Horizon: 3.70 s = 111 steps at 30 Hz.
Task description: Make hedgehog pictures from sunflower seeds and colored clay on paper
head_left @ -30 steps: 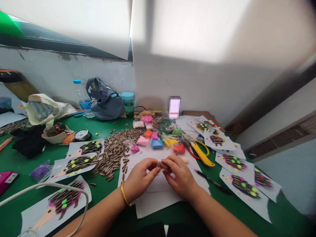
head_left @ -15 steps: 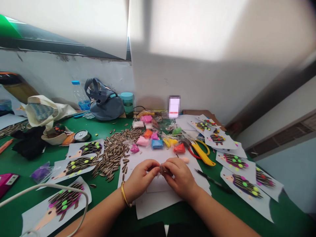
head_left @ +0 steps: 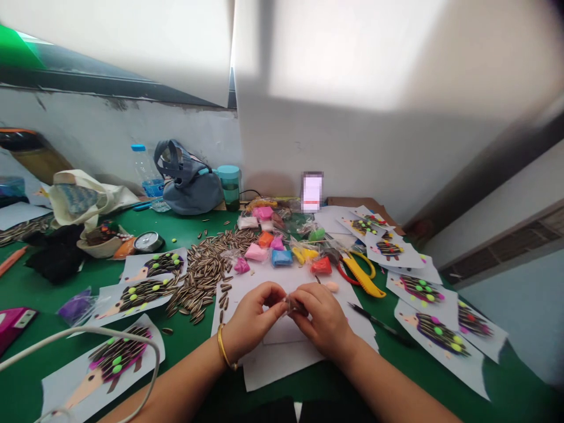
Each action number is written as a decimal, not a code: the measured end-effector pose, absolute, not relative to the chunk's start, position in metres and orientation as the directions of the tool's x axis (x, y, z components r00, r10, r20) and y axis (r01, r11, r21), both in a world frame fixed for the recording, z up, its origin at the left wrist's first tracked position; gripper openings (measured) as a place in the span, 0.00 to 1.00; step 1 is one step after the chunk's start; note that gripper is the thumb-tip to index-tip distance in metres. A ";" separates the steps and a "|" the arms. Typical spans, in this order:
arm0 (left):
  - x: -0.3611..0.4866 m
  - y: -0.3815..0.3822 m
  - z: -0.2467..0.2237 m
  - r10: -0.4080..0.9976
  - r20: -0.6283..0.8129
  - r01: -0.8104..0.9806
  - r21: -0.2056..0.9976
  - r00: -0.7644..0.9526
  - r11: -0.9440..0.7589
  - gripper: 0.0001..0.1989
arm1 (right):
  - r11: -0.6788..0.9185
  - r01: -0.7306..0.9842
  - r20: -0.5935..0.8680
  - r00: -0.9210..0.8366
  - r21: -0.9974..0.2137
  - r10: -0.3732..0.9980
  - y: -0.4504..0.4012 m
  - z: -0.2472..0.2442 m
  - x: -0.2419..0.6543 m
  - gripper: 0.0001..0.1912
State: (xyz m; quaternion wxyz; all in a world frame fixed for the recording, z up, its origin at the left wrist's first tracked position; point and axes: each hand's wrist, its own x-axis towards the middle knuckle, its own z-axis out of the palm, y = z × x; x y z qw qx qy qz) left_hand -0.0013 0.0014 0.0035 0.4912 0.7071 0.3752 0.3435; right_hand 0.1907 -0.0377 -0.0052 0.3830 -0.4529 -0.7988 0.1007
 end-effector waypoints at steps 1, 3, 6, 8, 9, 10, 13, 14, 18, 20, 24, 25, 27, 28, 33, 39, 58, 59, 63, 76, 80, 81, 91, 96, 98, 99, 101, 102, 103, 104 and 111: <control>-0.001 0.001 0.003 0.877 0.137 0.177 0.954 0.461 -0.242 0.07 | 0.570 0.642 0.523 -0.292 -0.514 0.801 -0.038 -0.004 0.191 0.05; -0.002 0.000 0.002 0.879 0.207 0.151 0.943 0.430 -0.296 0.05 | 0.570 0.631 0.525 -0.286 -0.526 0.801 -0.038 -0.003 0.190 0.04; -0.004 -0.001 0.002 0.806 0.355 0.182 0.856 0.473 -0.484 0.04 | 0.568 0.622 0.525 -0.279 -0.539 0.804 -0.039 -0.002 0.189 0.04; -0.005 -0.002 0.004 0.743 0.419 0.217 0.777 0.522 -0.591 0.06 | 0.561 0.620 0.519 -0.274 -0.548 0.810 -0.039 -0.002 0.189 0.04; -0.006 -0.002 0.004 0.723 0.436 0.237 0.744 0.536 -0.624 0.07 | 0.556 0.622 0.513 -0.273 -0.551 0.814 -0.038 -0.003 0.189 0.04; -0.006 -0.002 0.005 0.711 0.448 0.265 0.712 0.543 -0.651 0.09 | 0.550 0.625 0.506 -0.272 -0.554 0.818 -0.038 -0.003 0.189 0.04; -0.008 -0.001 0.005 0.682 0.480 0.365 0.596 0.552 -0.715 0.11 | 0.534 0.636 0.489 -0.269 -0.557 0.830 -0.036 -0.005 0.190 0.04; -0.008 0.000 0.005 0.671 0.493 0.392 0.557 0.553 -0.732 0.10 | 0.534 0.637 0.489 -0.269 -0.556 0.830 -0.036 -0.005 0.190 0.04; -0.008 0.000 0.005 0.648 0.523 0.460 0.456 0.554 -0.762 0.08 | 0.553 0.626 0.506 -0.278 -0.549 0.817 -0.035 -0.008 0.190 0.04; -0.009 0.000 0.005 0.643 0.532 0.489 0.419 0.551 -0.765 0.08 | 0.562 0.620 0.513 -0.282 -0.547 0.811 -0.035 -0.009 0.190 0.04; -0.009 -0.001 0.005 0.624 0.554 0.494 0.386 0.551 -0.779 0.07 | 0.579 0.611 0.515 -0.304 -0.540 0.801 -0.036 -0.010 0.188 0.03; -0.009 -0.001 0.006 0.622 0.554 0.483 0.396 0.553 -0.781 0.07 | 0.583 0.610 0.516 -0.309 -0.537 0.799 -0.036 -0.010 0.187 0.03; -0.009 0.000 0.007 0.625 0.550 0.454 0.429 0.554 -0.781 0.07 | 0.585 0.613 0.516 -0.313 -0.532 0.797 -0.037 -0.009 0.187 0.03; -0.009 0.000 0.007 0.628 0.549 0.442 0.446 0.552 -0.778 0.07 | 0.583 0.616 0.514 -0.314 -0.530 0.799 -0.038 -0.009 0.186 0.03; -0.008 0.000 0.009 0.625 0.564 0.439 0.445 0.539 -0.780 0.07 | 0.560 0.644 0.501 -0.301 -0.520 0.811 -0.038 -0.008 0.187 0.02; -0.009 0.000 0.007 0.630 0.543 0.491 0.399 0.555 -0.775 0.08 | 0.538 0.682 0.470 -0.311 -0.496 0.826 -0.036 -0.007 0.187 0.02; -0.006 0.002 0.005 0.647 0.335 0.610 0.223 0.684 -0.760 0.11 | 0.520 0.752 0.431 -0.345 -0.404 0.834 -0.039 -0.004 0.185 0.04; -0.006 0.002 0.005 0.643 0.333 0.599 0.236 0.690 -0.765 0.11 | 0.523 0.752 0.434 -0.346 -0.401 0.832 -0.039 -0.004 0.185 0.03; -0.007 0.002 0.006 0.635 0.358 0.543 0.331 0.685 -0.772 0.11 | 0.539 0.747 0.473 -0.340 -0.389 0.813 -0.039 -0.007 0.187 0.13; -0.006 0.001 0.007 0.667 0.351 0.516 0.437 0.657 -0.737 0.13 | 0.523 0.744 0.444 -0.336 -0.416 0.831 -0.038 -0.003 0.190 0.15; -0.007 0.002 0.009 0.700 0.410 0.480 0.520 0.585 -0.706 0.08 | 0.514 0.744 0.436 -0.328 -0.428 0.838 -0.038 -0.005 0.189 0.14; -0.007 0.002 0.009 0.709 0.428 0.468 0.542 0.561 -0.698 0.06 | 0.512 0.744 0.436 -0.325 -0.430 0.839 -0.038 -0.006 0.188 0.14; -0.009 0.004 0.002 0.638 0.571 0.407 0.493 0.517 -0.769 0.09 | 0.502 0.715 0.445 -0.291 -0.487 0.847 -0.036 -0.009 0.190 0.14; -0.011 0.005 0.005 0.683 0.565 0.451 0.513 0.462 -0.730 0.06 | 0.529 0.687 0.465 -0.303 -0.499 0.832 -0.037 -0.008 0.189 0.15; -0.011 0.005 0.006 0.705 0.550 0.458 0.535 0.448 -0.710 0.07 | 0.531 0.682 0.464 -0.304 -0.503 0.832 -0.037 -0.008 0.189 0.15; -0.011 0.005 0.006 0.712 0.544 0.452 0.550 0.444 -0.702 0.06 | 0.528 0.681 0.463 -0.302 -0.507 0.834 -0.037 -0.009 0.189 0.15; -0.011 0.005 0.005 0.724 0.536 0.428 0.584 0.434 -0.690 0.04 | 0.522 0.681 0.461 -0.294 -0.513 0.837 -0.035 -0.009 0.190 0.16; -0.011 0.006 0.004 0.732 0.532 0.416 0.603 0.426 -0.681 0.05 | 0.520 0.682 0.461 -0.292 -0.514 0.838 -0.035 -0.009 0.191 0.16; -0.010 0.006 0.002 0.744 0.523 0.407 0.624 0.417 -0.667 0.07 | 0.519 0.682 0.462 -0.290 -0.515 0.838 -0.034 -0.010 0.192 0.17; -0.010 0.007 0.001 0.761 0.507 0.398 0.652 0.405 -0.646 0.09 | 0.519 0.682 0.464 -0.287 -0.515 0.838 -0.033 -0.010 0.193 0.18; -0.012 0.014 -0.003 0.922 0.294 0.299 0.882 0.253 -0.364 0.10 | 0.415 0.741 0.452 -0.169 -0.528 0.876 -0.030 -0.012 0.202 0.22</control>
